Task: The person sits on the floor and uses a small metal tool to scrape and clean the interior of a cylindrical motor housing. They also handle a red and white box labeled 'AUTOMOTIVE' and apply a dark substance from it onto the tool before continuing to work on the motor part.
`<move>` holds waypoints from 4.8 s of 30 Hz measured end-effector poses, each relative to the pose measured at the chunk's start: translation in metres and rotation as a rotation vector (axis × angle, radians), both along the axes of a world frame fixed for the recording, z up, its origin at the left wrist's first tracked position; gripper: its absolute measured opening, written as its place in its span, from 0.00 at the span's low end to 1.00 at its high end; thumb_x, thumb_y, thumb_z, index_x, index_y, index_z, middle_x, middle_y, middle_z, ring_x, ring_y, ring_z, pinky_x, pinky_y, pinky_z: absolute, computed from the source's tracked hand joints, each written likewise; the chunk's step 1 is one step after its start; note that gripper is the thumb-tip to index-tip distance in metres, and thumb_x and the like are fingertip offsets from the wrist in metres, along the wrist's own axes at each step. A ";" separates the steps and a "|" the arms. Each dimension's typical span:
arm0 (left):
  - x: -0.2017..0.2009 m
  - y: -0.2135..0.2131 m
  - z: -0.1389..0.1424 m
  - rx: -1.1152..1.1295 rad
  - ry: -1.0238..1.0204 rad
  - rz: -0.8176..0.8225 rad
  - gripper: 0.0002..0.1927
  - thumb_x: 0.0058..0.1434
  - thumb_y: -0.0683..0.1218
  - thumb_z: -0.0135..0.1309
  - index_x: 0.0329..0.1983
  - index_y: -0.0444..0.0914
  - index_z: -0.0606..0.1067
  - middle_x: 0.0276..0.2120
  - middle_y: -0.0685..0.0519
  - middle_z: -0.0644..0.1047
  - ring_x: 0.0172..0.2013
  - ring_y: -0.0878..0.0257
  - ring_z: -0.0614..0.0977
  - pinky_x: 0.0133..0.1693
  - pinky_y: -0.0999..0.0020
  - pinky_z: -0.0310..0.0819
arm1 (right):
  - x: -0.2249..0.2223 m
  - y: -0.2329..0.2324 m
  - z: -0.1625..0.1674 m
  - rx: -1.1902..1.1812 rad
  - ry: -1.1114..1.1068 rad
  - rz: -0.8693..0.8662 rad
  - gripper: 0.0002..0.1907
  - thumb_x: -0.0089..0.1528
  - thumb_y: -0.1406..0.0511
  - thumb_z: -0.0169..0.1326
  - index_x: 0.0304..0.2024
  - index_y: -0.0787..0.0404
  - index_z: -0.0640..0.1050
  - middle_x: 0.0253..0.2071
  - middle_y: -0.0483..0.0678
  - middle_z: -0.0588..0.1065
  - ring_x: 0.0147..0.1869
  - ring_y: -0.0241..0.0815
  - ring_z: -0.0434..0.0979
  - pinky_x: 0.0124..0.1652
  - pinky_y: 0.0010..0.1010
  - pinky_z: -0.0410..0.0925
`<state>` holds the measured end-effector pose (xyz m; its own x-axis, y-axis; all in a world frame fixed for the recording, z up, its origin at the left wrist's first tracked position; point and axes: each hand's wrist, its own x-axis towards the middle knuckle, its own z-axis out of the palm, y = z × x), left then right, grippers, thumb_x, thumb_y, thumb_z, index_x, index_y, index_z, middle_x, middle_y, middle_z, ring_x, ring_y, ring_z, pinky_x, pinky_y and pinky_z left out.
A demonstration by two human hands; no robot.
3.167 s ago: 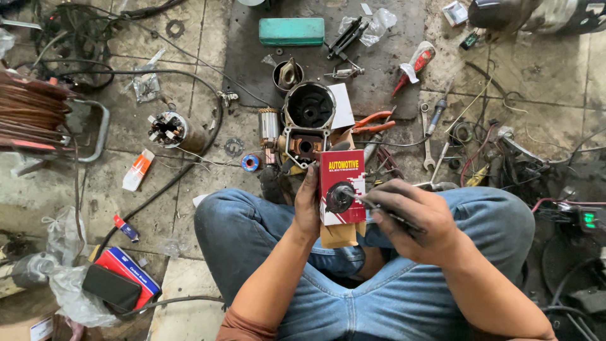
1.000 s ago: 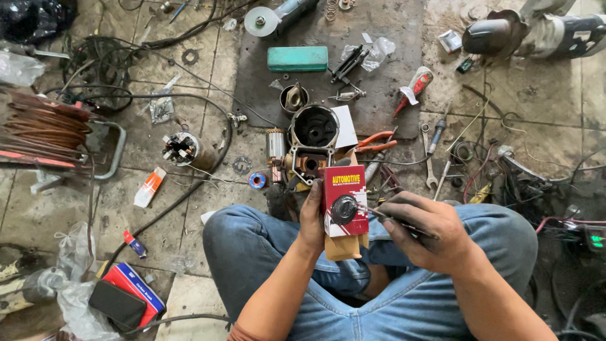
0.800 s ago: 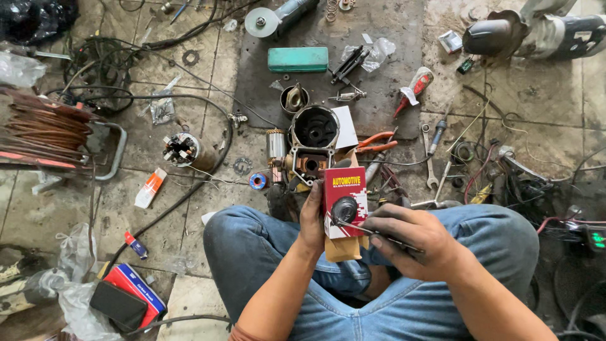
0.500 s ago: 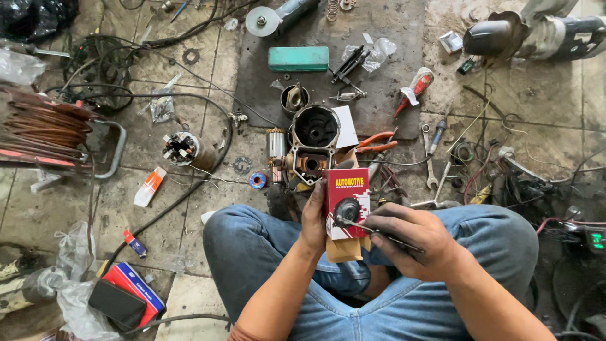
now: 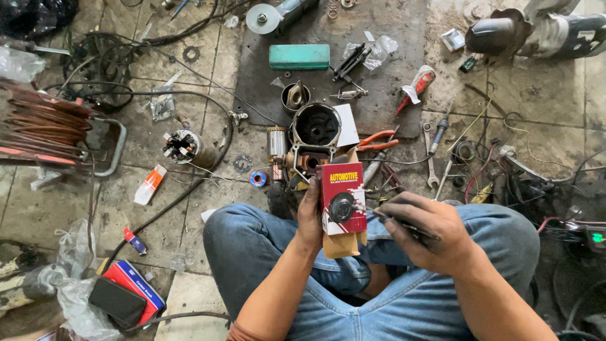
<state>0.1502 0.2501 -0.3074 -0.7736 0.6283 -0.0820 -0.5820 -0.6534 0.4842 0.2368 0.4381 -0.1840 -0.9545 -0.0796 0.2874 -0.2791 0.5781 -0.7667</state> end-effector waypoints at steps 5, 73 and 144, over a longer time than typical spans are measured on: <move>0.003 0.002 0.005 -0.028 -0.041 -0.034 0.38 0.74 0.63 0.42 0.76 0.33 0.60 0.57 0.45 0.76 0.52 0.62 0.80 0.55 0.65 0.77 | 0.000 -0.001 -0.001 -0.001 0.035 0.141 0.15 0.58 0.72 0.60 0.47 0.66 0.79 0.39 0.53 0.79 0.36 0.49 0.82 0.35 0.32 0.74; -0.001 0.002 0.002 -0.063 -0.020 -0.020 0.38 0.74 0.64 0.40 0.75 0.32 0.60 0.58 0.45 0.76 0.52 0.61 0.80 0.56 0.64 0.77 | -0.005 0.001 0.000 -0.002 0.034 0.134 0.14 0.58 0.73 0.59 0.47 0.67 0.79 0.41 0.55 0.79 0.38 0.48 0.82 0.36 0.32 0.74; 0.000 0.002 -0.004 -0.032 0.000 -0.026 0.37 0.76 0.63 0.40 0.75 0.32 0.61 0.59 0.43 0.75 0.54 0.59 0.79 0.57 0.62 0.75 | -0.002 0.001 -0.006 0.018 -0.026 -0.013 0.12 0.60 0.73 0.58 0.47 0.66 0.79 0.40 0.52 0.78 0.39 0.47 0.83 0.38 0.31 0.74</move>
